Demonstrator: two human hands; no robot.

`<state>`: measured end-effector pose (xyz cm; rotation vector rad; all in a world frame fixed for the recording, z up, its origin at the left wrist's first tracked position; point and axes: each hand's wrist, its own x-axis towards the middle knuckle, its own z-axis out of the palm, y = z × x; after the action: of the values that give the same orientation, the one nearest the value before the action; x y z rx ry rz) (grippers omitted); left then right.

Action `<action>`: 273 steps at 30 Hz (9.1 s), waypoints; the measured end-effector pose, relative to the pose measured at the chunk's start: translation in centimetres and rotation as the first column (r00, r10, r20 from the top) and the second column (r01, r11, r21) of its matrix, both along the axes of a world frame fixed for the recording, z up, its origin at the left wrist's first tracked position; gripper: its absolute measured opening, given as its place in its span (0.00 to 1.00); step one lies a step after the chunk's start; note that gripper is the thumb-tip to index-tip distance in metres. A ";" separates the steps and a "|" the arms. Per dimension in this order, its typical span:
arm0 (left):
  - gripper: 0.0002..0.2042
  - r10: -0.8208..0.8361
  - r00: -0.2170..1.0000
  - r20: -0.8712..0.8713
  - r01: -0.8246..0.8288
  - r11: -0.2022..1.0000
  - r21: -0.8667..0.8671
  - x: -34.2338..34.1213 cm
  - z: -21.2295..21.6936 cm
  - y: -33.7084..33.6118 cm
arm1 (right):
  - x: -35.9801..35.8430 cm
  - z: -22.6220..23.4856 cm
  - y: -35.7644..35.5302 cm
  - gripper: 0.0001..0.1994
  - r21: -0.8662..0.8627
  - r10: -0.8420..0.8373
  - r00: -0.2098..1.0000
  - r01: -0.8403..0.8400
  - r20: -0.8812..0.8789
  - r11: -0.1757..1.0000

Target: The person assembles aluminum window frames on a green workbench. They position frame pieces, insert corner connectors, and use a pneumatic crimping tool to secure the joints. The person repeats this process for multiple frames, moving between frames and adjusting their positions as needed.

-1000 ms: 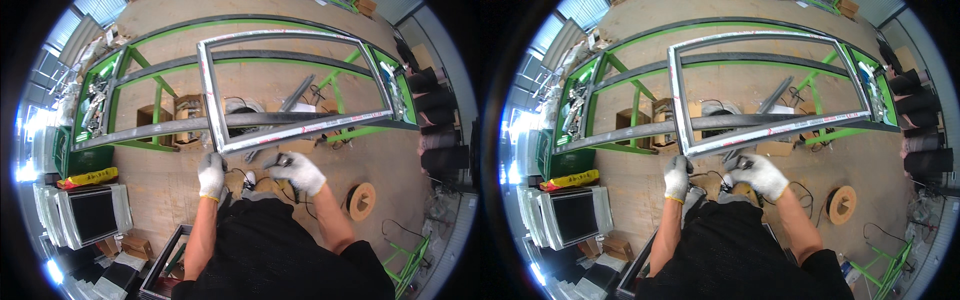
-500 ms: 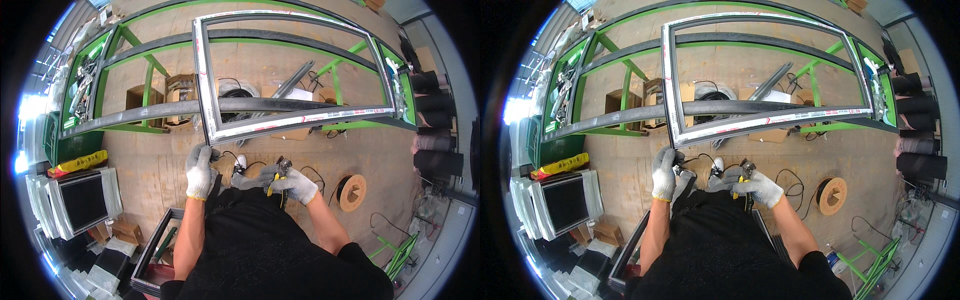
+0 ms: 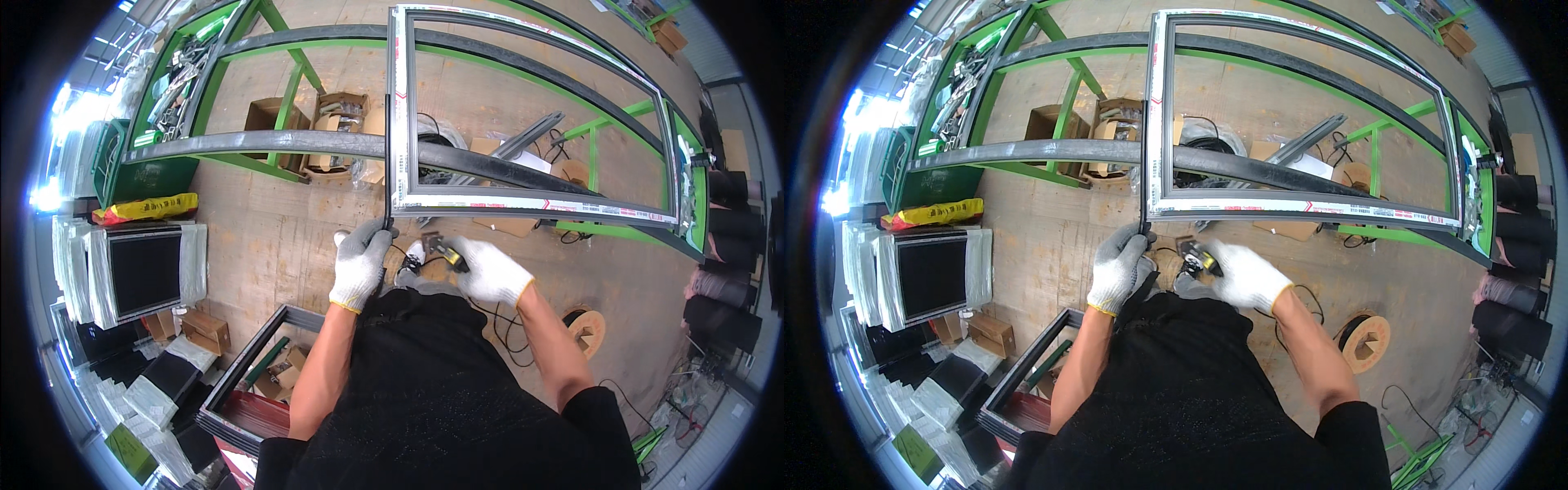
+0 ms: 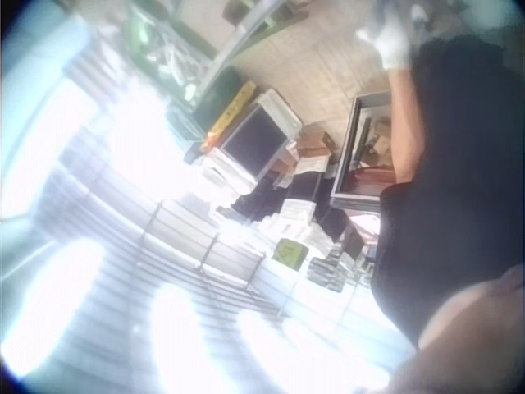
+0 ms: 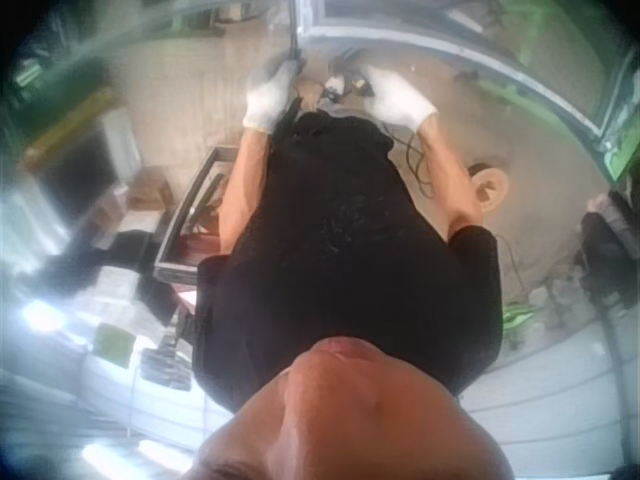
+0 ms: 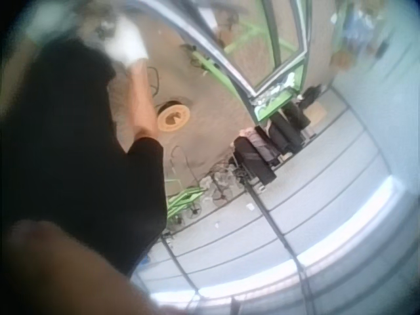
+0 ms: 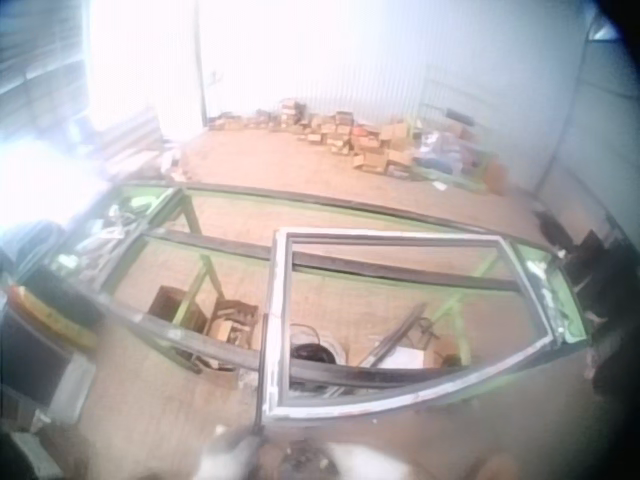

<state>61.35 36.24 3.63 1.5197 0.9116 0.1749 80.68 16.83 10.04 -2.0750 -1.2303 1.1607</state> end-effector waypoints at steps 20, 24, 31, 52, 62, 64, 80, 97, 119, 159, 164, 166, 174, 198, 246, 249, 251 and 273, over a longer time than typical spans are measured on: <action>0.16 0.003 0.992 -0.127 0.031 0.964 0.263 0.5 3.0 0.0 | 0.9 -1.8 6.6 0.35 -0.066 0.258 0.965 -0.255 0.039 0.965; 0.16 -0.031 0.985 -0.170 0.083 0.949 0.305 0.6 3.9 0.2 | 0.8 -2.3 6.3 0.28 0.055 0.254 0.962 -0.260 0.098 0.964; 0.17 -0.068 0.979 -0.192 0.113 0.966 0.232 0.5 4.1 0.7 | 0.4 -2.5 6.4 0.22 0.053 0.217 0.968 -0.224 0.124 0.973; 0.15 -0.092 0.993 -0.072 0.098 0.992 0.080 0.3 2.2 1.7 | 4.4 5.2 0.0 0.22 0.251 -0.358 0.837 0.274 0.413 0.929; 0.15 -0.320 0.937 -0.138 0.314 0.947 -0.063 -0.8 2.8 1.5 | 6.0 2.5 0.4 0.14 0.167 -0.291 0.601 0.254 0.745 0.953; 0.14 -0.247 0.959 -0.140 0.208 0.947 -0.245 -0.3 3.5 0.4 | 5.9 2.6 0.8 0.14 0.151 -0.294 0.617 0.273 0.730 0.950; 0.08 0.881 0.469 -0.054 -0.688 0.327 -0.648 6.3 3.9 -6.5 | 9.9 5.2 6.3 0.15 -0.065 0.270 0.833 -0.274 0.482 0.960; 0.16 0.943 0.330 -0.052 -0.868 0.281 -0.409 10.0 4.2 -6.3 | 11.7 4.2 6.7 0.16 -0.039 0.439 0.763 -0.480 0.474 0.876; 0.19 0.855 0.503 -0.123 -0.864 0.496 -0.086 9.3 2.8 -8.3 | 0.1 4.2 27.9 0.17 -0.196 0.927 -0.039 -0.980 0.373 0.038; 0.18 0.867 0.496 -0.045 -0.860 0.483 -0.164 8.3 2.5 -7.0 | 0.2 3.3 30.0 0.17 -0.286 0.940 -0.085 -0.958 0.330 0.014; 0.18 0.858 0.513 -0.009 -0.847 0.504 -0.168 7.6 1.9 -6.6 | 0.0 3.7 29.7 0.16 -0.310 0.944 -0.069 -0.950 0.323 0.037; 0.17 0.871 0.488 0.054 -0.864 0.491 -0.114 7.3 1.6 -6.1 | 0.0 3.8 29.6 0.16 -0.293 0.944 -0.059 -0.955 0.325 0.041; 0.18 0.697 0.715 -0.064 -0.698 0.716 0.011 4.6 2.5 -4.8 | 0.8 4.5 27.9 0.17 -0.229 0.904 0.025 -0.964 0.426 0.135; 0.13 -0.698 0.716 -0.001 0.604 0.620 -0.501 4.0 3.3 10.4 | -10.8 0.0 0.1 0.08 -0.220 -0.720 0.557 0.706 -0.415 0.673; 0.20 -0.600 0.800 -0.017 0.492 0.673 -0.553 -4.0 2.9 19.1 | -1.0 -5.7 -5.8 0.09 0.073 -0.719 -0.203 0.940 -0.664 -0.333; 0.19 -0.630 0.776 -0.020 0.561 0.704 -0.435 -4.4 2.3 19.2 | -1.4 -4.9 -5.8 0.09 0.097 -0.859 -0.145 0.971 -0.491 -0.220; 0.22 -0.638 0.770 0.004 0.575 0.691 -0.438 -4.5 2.5 20.0 | -2.0 -4.5 -5.4 0.10 0.144 -0.886 -0.104 0.972 -0.453 -0.188; 0.29 -0.864 0.256 -0.433 0.954 0.153 0.258 23.2 6.9 -8.1 | -1.6 -6.2 -5.6 0.13 0.130 -0.774 -0.205 0.929 -0.599 -0.346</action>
<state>84.52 28.11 10.55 2.3661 -0.1599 -0.7494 79.06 11.21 3.86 -1.4051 0.5128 0.0545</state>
